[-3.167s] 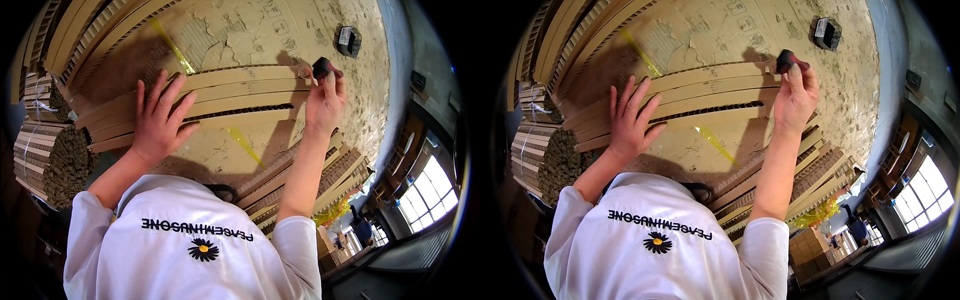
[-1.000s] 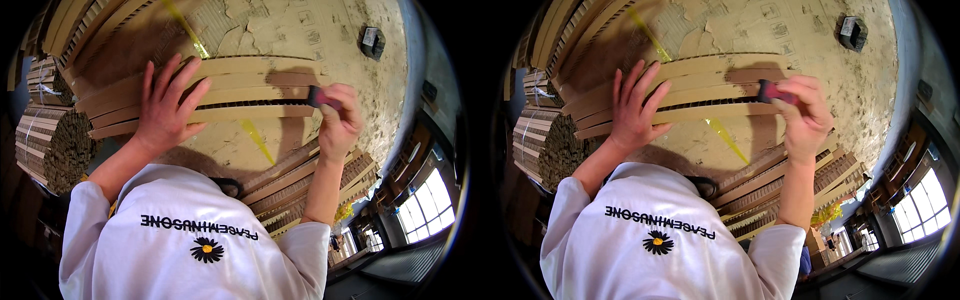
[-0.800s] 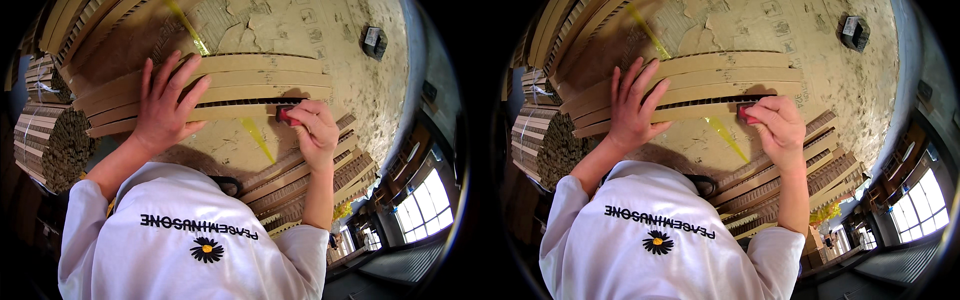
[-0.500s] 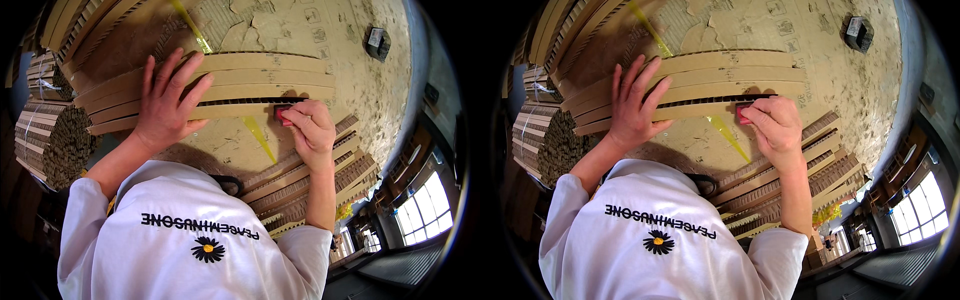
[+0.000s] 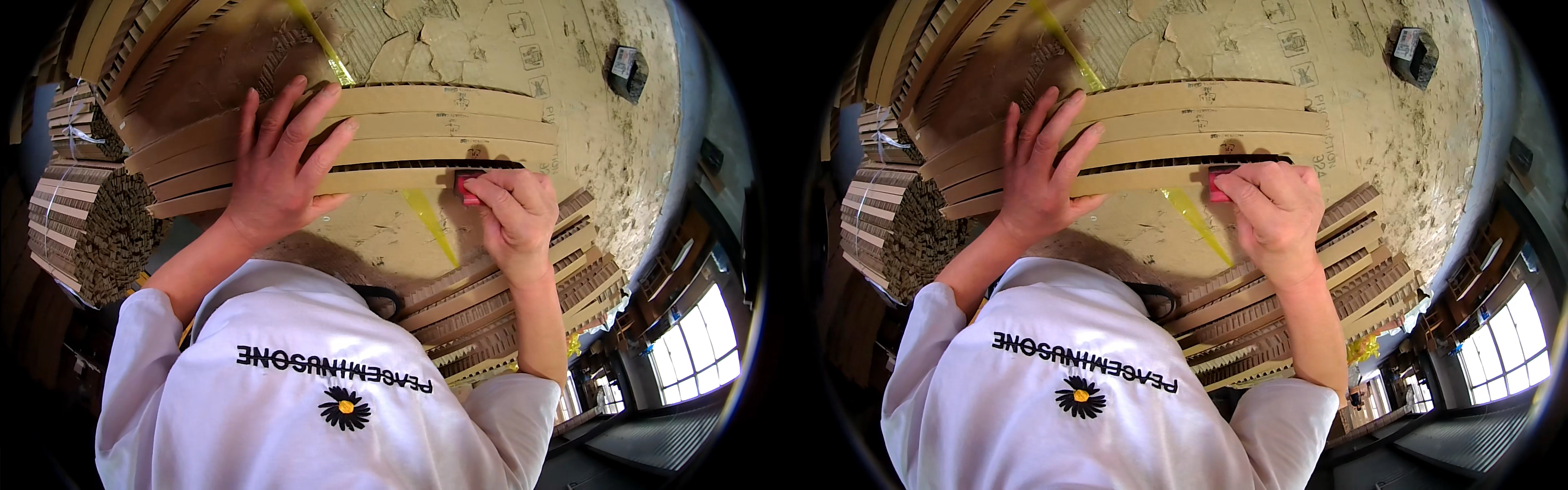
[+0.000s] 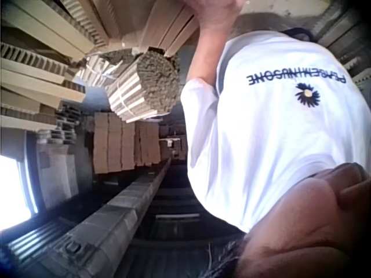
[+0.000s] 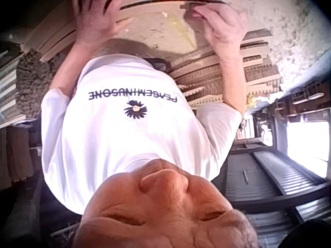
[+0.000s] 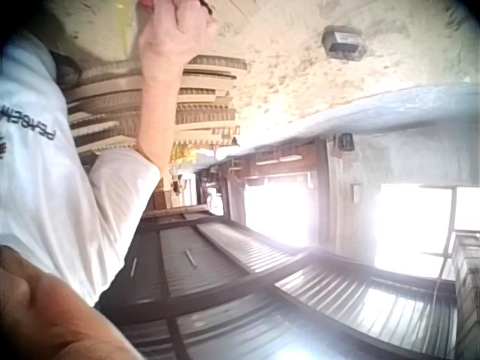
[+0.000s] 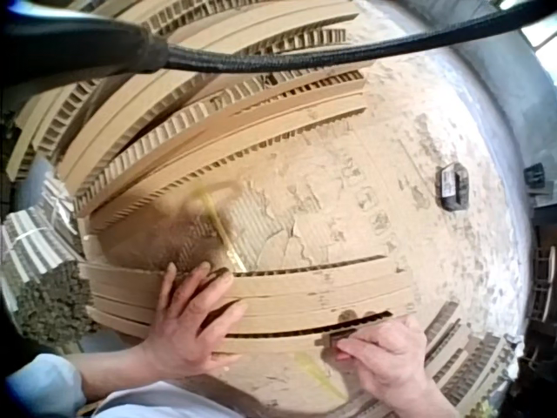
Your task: The person repeatedly scrapes the surface of stacked cardboard strips with a small red tool, removing material and creating a pile of debris. The person handles the strips one at a time, scraping along their length and then moving to the next strip.
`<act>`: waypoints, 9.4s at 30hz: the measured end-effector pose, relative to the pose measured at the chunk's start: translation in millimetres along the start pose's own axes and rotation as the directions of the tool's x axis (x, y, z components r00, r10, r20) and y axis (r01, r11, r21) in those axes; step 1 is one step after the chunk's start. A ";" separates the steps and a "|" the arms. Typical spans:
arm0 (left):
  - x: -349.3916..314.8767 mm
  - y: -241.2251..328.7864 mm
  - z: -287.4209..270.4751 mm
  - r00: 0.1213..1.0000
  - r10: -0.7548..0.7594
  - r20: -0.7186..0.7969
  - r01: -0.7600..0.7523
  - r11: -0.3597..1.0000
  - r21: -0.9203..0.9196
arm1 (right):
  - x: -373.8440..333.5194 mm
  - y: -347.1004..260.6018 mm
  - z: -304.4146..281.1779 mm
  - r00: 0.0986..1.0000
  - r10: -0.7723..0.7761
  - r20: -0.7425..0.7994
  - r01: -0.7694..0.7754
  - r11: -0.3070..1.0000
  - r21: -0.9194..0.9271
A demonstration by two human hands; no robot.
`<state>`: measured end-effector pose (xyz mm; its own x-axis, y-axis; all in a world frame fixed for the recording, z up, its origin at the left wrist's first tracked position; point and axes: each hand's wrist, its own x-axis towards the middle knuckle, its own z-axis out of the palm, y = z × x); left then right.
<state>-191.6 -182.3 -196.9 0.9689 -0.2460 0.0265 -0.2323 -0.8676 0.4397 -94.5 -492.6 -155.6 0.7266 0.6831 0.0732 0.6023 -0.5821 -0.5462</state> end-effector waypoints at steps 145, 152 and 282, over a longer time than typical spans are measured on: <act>88.9 -62.2 -5.1 0.976 0.175 0.127 -0.165 0.983 -0.082 | -187.9 -202.2 150.3 0.199 0.977 -0.079 0.462 -0.023 0.886; 47.0 27.8 -33.8 0.946 0.139 0.291 -0.149 0.989 0.011 | -184.5 -204.8 148.5 0.219 0.973 -0.069 0.470 -0.043 0.882; -88.2 133.7 15.9 0.869 0.490 0.059 -0.488 0.871 -0.048 | -168.1 -184.9 52.7 0.140 0.900 -0.413 0.324 0.352 0.878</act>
<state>-309.5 -283.5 -154.6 0.7235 -0.6650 0.1854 -0.6713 -0.6151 0.4135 -345.4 -476.6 -111.0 0.7802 -0.6105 -0.1366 0.1580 0.4036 -0.9012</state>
